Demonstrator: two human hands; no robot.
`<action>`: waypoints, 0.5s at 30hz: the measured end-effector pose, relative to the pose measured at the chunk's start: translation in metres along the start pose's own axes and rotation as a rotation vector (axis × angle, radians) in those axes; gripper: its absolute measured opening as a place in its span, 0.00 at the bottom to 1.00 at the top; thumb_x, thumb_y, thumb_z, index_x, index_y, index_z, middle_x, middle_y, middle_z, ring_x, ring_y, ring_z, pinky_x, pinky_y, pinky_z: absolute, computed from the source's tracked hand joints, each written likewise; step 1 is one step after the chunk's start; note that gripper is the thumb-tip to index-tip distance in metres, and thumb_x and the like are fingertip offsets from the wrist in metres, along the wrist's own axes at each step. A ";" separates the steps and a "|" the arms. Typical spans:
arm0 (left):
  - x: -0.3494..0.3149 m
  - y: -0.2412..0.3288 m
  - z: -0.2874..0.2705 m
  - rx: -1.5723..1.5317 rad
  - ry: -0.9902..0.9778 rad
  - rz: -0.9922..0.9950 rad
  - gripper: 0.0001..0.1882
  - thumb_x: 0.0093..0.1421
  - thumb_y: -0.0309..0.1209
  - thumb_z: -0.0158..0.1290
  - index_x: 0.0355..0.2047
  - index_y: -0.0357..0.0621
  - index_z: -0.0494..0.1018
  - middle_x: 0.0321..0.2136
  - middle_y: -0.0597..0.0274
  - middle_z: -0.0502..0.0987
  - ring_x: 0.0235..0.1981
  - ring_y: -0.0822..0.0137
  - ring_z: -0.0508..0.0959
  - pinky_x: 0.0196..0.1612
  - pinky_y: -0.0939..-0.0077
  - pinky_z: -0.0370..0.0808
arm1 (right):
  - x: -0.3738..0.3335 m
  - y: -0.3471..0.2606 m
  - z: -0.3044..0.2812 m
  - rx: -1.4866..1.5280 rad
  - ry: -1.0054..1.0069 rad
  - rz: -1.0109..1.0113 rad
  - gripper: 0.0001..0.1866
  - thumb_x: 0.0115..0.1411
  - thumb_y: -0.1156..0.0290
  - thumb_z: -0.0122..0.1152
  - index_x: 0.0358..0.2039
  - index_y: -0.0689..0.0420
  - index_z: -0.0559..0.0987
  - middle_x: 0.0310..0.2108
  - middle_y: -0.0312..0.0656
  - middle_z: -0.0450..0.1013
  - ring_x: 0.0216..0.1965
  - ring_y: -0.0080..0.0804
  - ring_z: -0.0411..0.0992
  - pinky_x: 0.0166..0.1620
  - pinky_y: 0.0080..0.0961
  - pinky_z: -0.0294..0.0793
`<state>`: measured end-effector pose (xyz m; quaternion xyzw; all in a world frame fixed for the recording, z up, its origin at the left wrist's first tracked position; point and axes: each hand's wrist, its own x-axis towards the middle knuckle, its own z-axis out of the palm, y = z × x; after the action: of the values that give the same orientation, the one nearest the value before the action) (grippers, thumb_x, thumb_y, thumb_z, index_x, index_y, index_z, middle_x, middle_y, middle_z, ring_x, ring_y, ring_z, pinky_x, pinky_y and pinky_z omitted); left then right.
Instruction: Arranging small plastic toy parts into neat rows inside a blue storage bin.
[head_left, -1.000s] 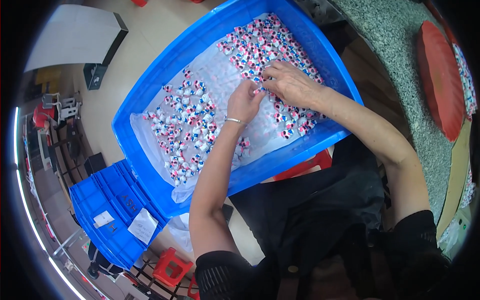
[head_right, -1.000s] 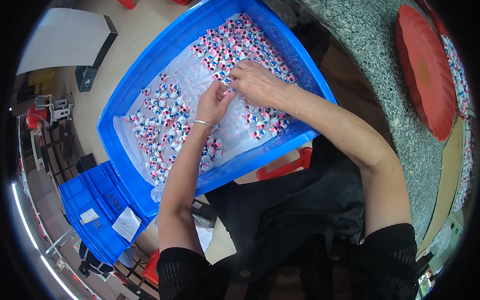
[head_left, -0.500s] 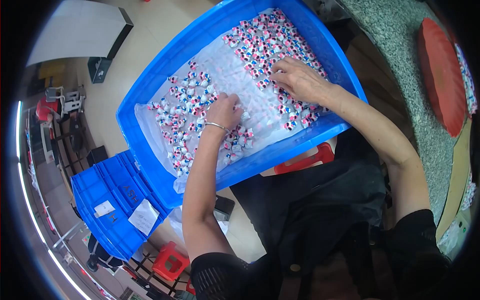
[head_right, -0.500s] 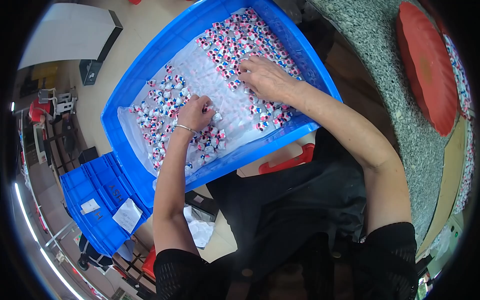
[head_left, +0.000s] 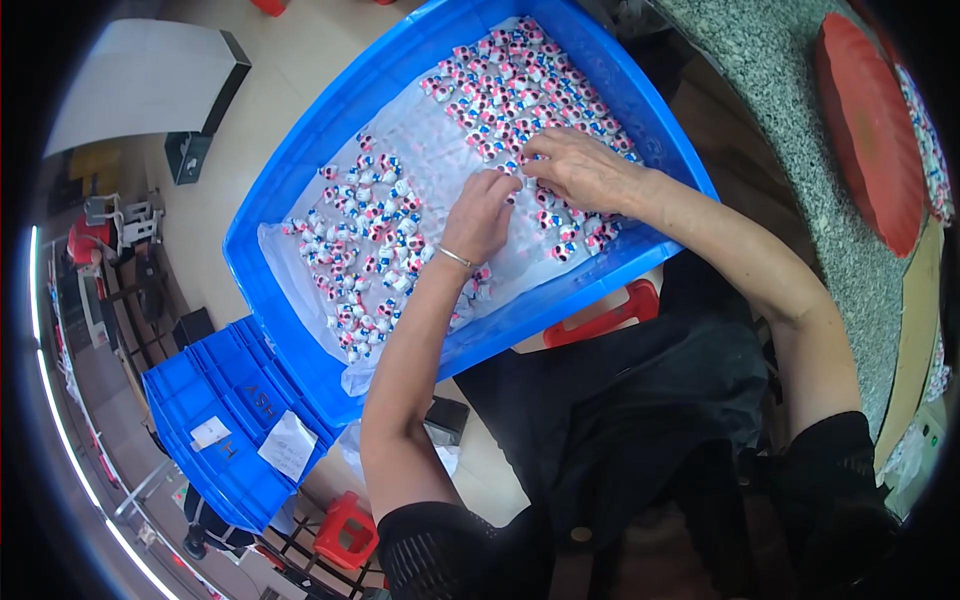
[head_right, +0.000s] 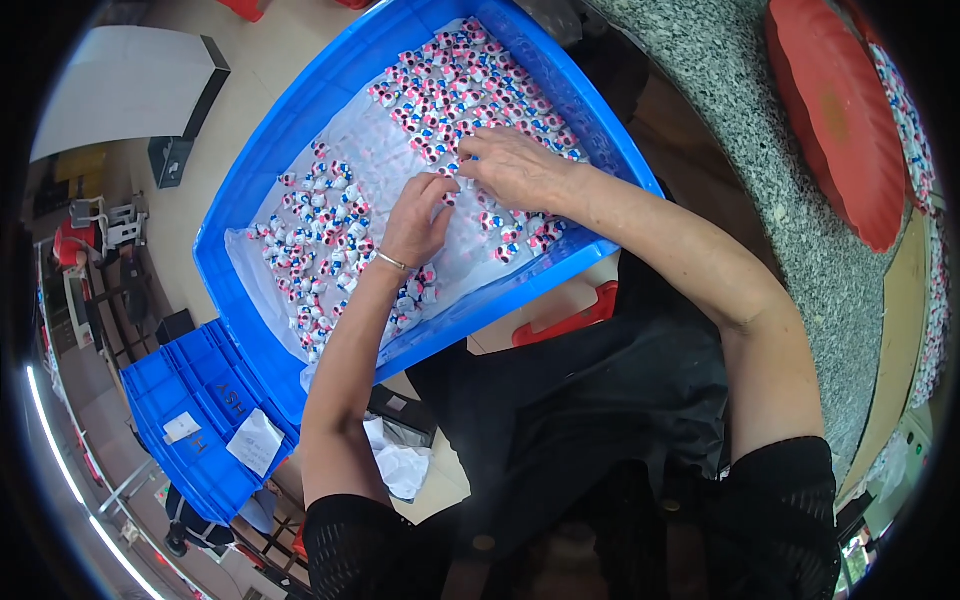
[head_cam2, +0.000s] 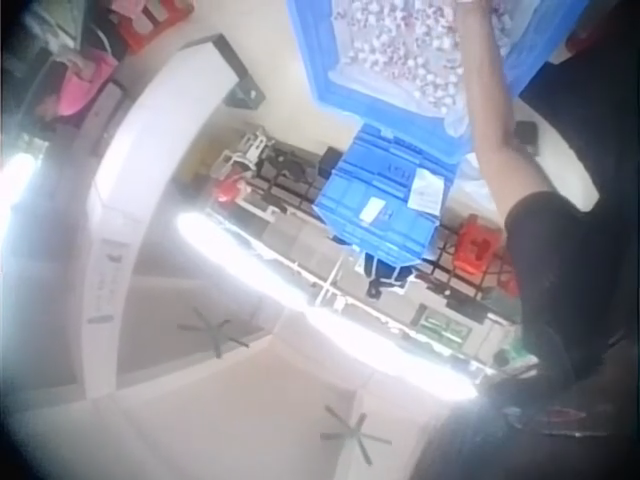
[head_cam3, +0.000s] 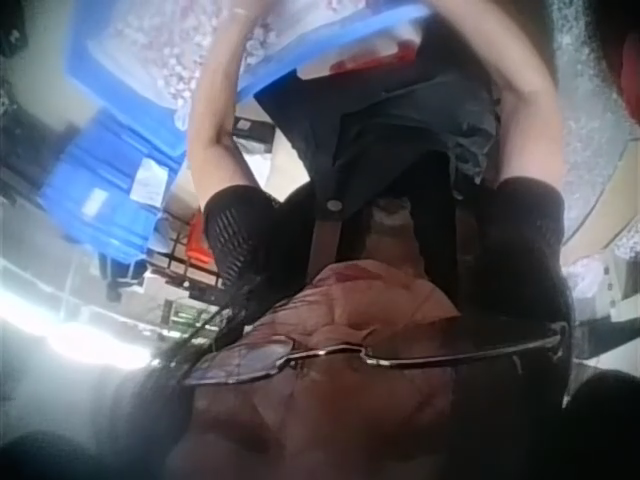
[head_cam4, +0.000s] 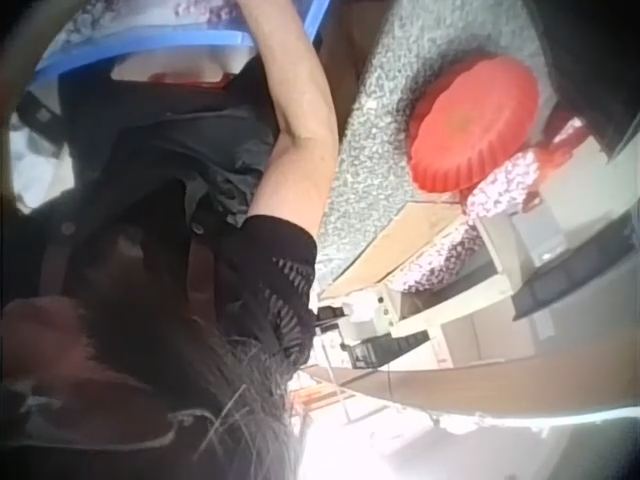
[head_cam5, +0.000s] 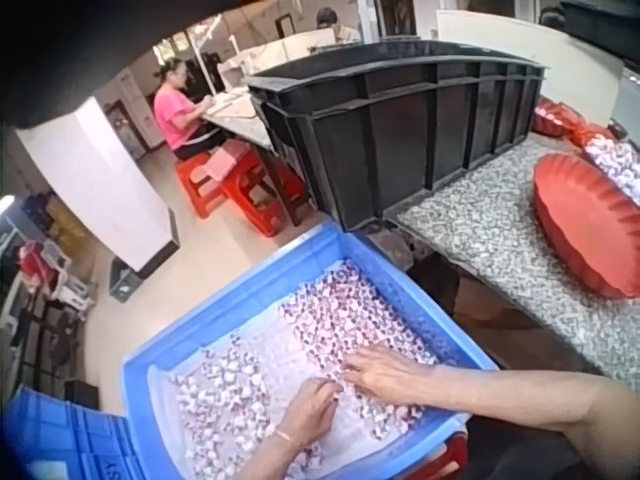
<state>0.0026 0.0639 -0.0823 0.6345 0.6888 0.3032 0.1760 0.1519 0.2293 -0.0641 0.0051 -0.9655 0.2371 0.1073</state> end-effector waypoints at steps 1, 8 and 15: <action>0.003 -0.002 0.002 0.112 -0.003 0.081 0.20 0.47 0.19 0.58 0.42 0.45 0.71 0.38 0.55 0.73 0.43 0.53 0.73 0.48 0.65 0.71 | -0.001 0.000 -0.002 0.020 -0.016 0.007 0.13 0.51 0.76 0.63 0.39 0.60 0.79 0.43 0.43 0.70 0.48 0.41 0.69 0.51 0.36 0.69; 0.000 -0.002 -0.010 0.013 0.178 0.097 0.17 0.45 0.19 0.57 0.38 0.42 0.71 0.34 0.53 0.73 0.39 0.51 0.73 0.45 0.60 0.70 | -0.004 0.003 -0.003 0.043 -0.040 0.014 0.14 0.52 0.76 0.62 0.40 0.60 0.78 0.43 0.44 0.69 0.47 0.42 0.69 0.50 0.36 0.69; -0.049 -0.012 -0.037 0.237 -0.136 -0.211 0.14 0.47 0.31 0.60 0.34 0.45 0.72 0.29 0.55 0.72 0.33 0.54 0.74 0.36 0.60 0.72 | -0.005 0.006 -0.001 0.087 -0.035 0.045 0.12 0.53 0.76 0.62 0.40 0.59 0.78 0.43 0.44 0.69 0.45 0.42 0.70 0.49 0.37 0.70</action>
<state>-0.0233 0.0085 -0.0690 0.5941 0.7690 0.1560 0.1771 0.1562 0.2349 -0.0674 -0.0080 -0.9559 0.2811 0.0849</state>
